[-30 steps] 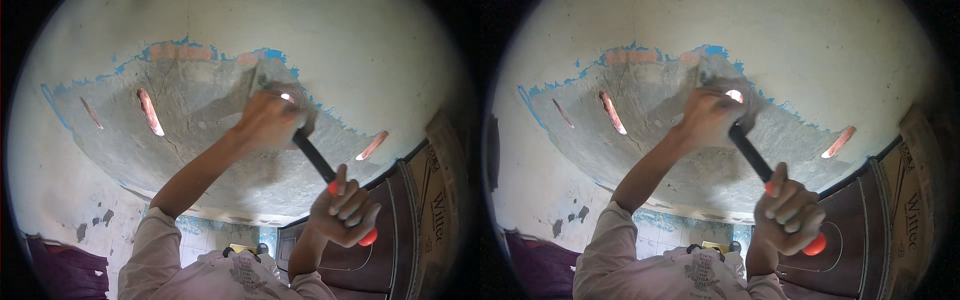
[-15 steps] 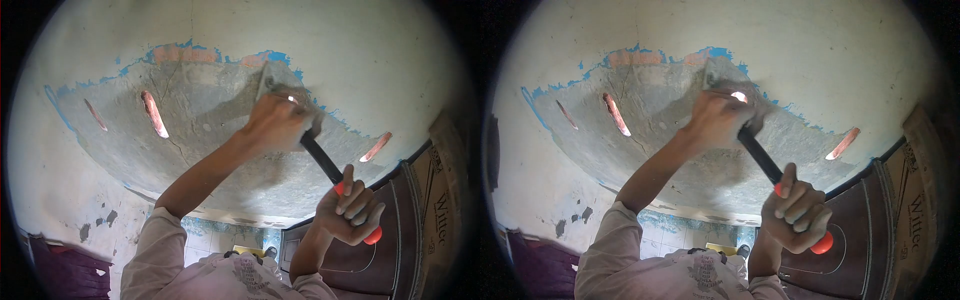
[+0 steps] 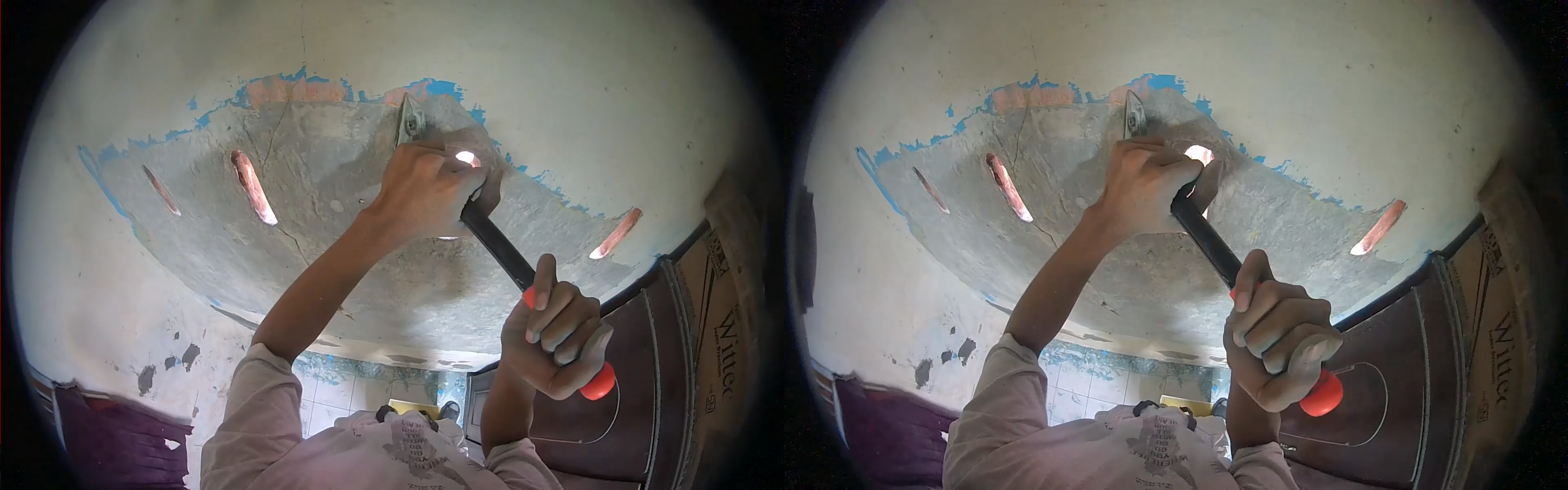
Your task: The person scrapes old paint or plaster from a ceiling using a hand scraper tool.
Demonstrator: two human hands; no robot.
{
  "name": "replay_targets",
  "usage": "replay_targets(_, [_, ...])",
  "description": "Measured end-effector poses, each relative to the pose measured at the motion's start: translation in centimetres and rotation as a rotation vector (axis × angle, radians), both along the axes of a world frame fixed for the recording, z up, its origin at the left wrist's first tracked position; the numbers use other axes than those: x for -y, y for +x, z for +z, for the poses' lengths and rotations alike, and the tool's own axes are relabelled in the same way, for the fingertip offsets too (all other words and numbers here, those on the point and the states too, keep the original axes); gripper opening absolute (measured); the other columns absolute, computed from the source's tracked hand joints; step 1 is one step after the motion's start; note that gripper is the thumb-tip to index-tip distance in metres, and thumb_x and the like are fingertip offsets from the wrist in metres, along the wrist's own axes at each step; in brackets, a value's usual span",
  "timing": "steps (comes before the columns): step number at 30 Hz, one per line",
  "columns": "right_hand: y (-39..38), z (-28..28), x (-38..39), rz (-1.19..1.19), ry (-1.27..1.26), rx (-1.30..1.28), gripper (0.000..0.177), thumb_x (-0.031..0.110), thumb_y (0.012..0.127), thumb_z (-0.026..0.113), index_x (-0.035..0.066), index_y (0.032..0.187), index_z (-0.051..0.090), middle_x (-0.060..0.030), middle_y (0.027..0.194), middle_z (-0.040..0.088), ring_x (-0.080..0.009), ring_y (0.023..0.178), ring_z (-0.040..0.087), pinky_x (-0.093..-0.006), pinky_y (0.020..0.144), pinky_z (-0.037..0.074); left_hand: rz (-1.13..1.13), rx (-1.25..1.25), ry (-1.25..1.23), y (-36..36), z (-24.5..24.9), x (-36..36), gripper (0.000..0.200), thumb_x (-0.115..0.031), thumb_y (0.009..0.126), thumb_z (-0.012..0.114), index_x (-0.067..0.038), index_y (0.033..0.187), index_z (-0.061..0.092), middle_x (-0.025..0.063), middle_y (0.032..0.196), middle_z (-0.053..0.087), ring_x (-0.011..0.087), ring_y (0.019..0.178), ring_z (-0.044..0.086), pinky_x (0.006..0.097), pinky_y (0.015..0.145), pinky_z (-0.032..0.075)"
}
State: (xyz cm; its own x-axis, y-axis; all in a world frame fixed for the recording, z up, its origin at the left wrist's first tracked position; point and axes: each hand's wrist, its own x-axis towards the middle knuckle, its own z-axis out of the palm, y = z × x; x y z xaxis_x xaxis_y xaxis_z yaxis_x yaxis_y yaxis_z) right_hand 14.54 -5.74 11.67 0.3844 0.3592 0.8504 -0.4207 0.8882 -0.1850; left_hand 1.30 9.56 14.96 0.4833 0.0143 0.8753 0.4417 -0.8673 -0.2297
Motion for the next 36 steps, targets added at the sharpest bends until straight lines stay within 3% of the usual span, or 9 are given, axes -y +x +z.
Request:
replay_targets(6, [2.2, -1.0, 0.1, 0.032, 0.006, -0.062, 0.05, 0.023, 0.101, 0.043, 0.024, 0.053, 0.026, 0.0044, 0.046, 0.028, -0.0099, 0.044, 0.027, -0.0309, 0.073, 0.035, 0.014, -0.005, -0.02, 1.7, -0.8, 0.1, 0.027, -0.027, 0.056, 0.079, -0.015, 0.059, 0.054, 0.0015, 0.055, 0.056, 0.0207, 0.047, 0.054, 0.0328, 0.049, 0.043])
replay_targets(11, [0.4, -0.7, -0.2, -0.042, 0.047, 0.131, 0.053, 0.025, 0.105, 0.038, 0.021, 0.054, 0.026, 0.0036, 0.047, 0.03, -0.0115, 0.045, 0.031, -0.0323, 0.074, 0.034, 0.018, -0.024, -0.016, -0.5, -0.1, 0.5, 0.024, -0.026, 0.061, 0.078, -0.017, 0.06, 0.056, 0.0011, 0.057, 0.059, 0.0219, 0.05, 0.057, 0.0335, 0.051, 0.045])
replay_targets(15, [1.7, -1.4, 0.2, -0.006, 0.008, -0.04, 0.05, 0.024, 0.103, 0.038, 0.022, 0.054, 0.026, 0.0045, 0.047, 0.029, -0.0111, 0.046, 0.031, -0.0328, 0.072, 0.034, -0.018, -0.006, -0.008, 1.4, -0.7, 0.5, 0.024, -0.028, 0.059, 0.079, -0.018, 0.063, 0.058, -0.0004, 0.058, 0.06, 0.0208, 0.051, 0.059, 0.0345, 0.054, 0.048])
replay_targets(21, [-1.2, -0.6, -1.1, 0.019, -0.02, 0.072, 0.046, 0.023, 0.098, 0.043, 0.022, 0.054, 0.028, 0.0041, 0.047, 0.026, -0.0106, 0.045, 0.027, -0.0324, 0.075, 0.035, 0.206, -0.087, -0.104, -2.3, -1.2, -0.4, 0.031, -0.036, 0.056, 0.083, -0.018, 0.066, 0.06, -0.0012, 0.059, 0.06, 0.0202, 0.053, 0.06, 0.0359, 0.057, 0.049])
replay_targets(24, [-1.1, -0.7, -1.2, 0.036, 0.011, 0.092, 0.045, 0.022, 0.1, 0.041, 0.018, 0.057, 0.029, 0.0016, 0.05, 0.031, -0.013, 0.048, 0.033, -0.0354, 0.074, 0.034, 0.181, 0.064, 0.018, -2.4, -0.8, -0.7, 0.027, -0.036, 0.078, 0.077, -0.024, 0.057, 0.064, -0.0016, 0.047, 0.055, 0.0213, 0.04, 0.054, 0.034, 0.05, 0.045])
replay_targets(26, [-0.8, -0.7, -0.7, 0.038, -0.004, 0.0, 0.046, 0.023, 0.1, 0.042, 0.018, 0.056, 0.03, 0.0023, 0.05, 0.031, -0.0124, 0.047, 0.033, -0.0346, 0.074, 0.035, 0.141, -0.135, -0.156, -2.0, -0.6, 0.2, 0.018, -0.036, 0.071, 0.083, -0.023, 0.075, 0.073, 0.0005, 0.064, 0.065, 0.0203, 0.058, 0.063, 0.0364, 0.058, 0.053])
replay_targets(28, [0.1, -1.1, 0.1, 0.008, -0.009, -0.082, 0.045, 0.023, 0.099, 0.044, 0.019, 0.056, 0.031, 0.0036, 0.048, 0.031, -0.0117, 0.047, 0.032, -0.0345, 0.074, 0.035, 0.043, -0.061, -0.028, 0.2, -0.6, 0.6, 0.025, -0.03, 0.057, 0.083, -0.02, 0.075, 0.068, -0.0027, 0.063, 0.064, 0.0174, 0.06, 0.065, 0.0345, 0.06, 0.052])
replay_targets(32, [0.7, -1.3, -0.6, 0.067, 0.023, -0.028, 0.045, 0.022, 0.098, 0.044, 0.019, 0.055, 0.031, 0.0033, 0.048, 0.032, -0.0128, 0.047, 0.035, -0.0368, 0.074, 0.036, 0.136, -0.193, -0.212, -0.9, -0.9, 0.2, 0.03, -0.039, 0.06, 0.087, -0.021, 0.081, 0.074, 0.0032, 0.073, 0.068, 0.0208, 0.066, 0.067, 0.0371, 0.063, 0.055])
replay_targets(36, [-1.9, -0.5, -1.7, 0.039, 0.025, 0.066, 0.044, 0.019, 0.097, 0.043, 0.02, 0.055, 0.03, 0.0031, 0.049, 0.03, -0.013, 0.046, 0.033, -0.0368, 0.075, 0.037, 0.208, -0.08, -0.15, -3.9, -0.6, -0.2, 0.018, -0.034, 0.069, 0.082, -0.021, 0.078, 0.073, 0.0006, 0.067, 0.067, 0.0211, 0.059, 0.065, 0.0369, 0.058, 0.052])
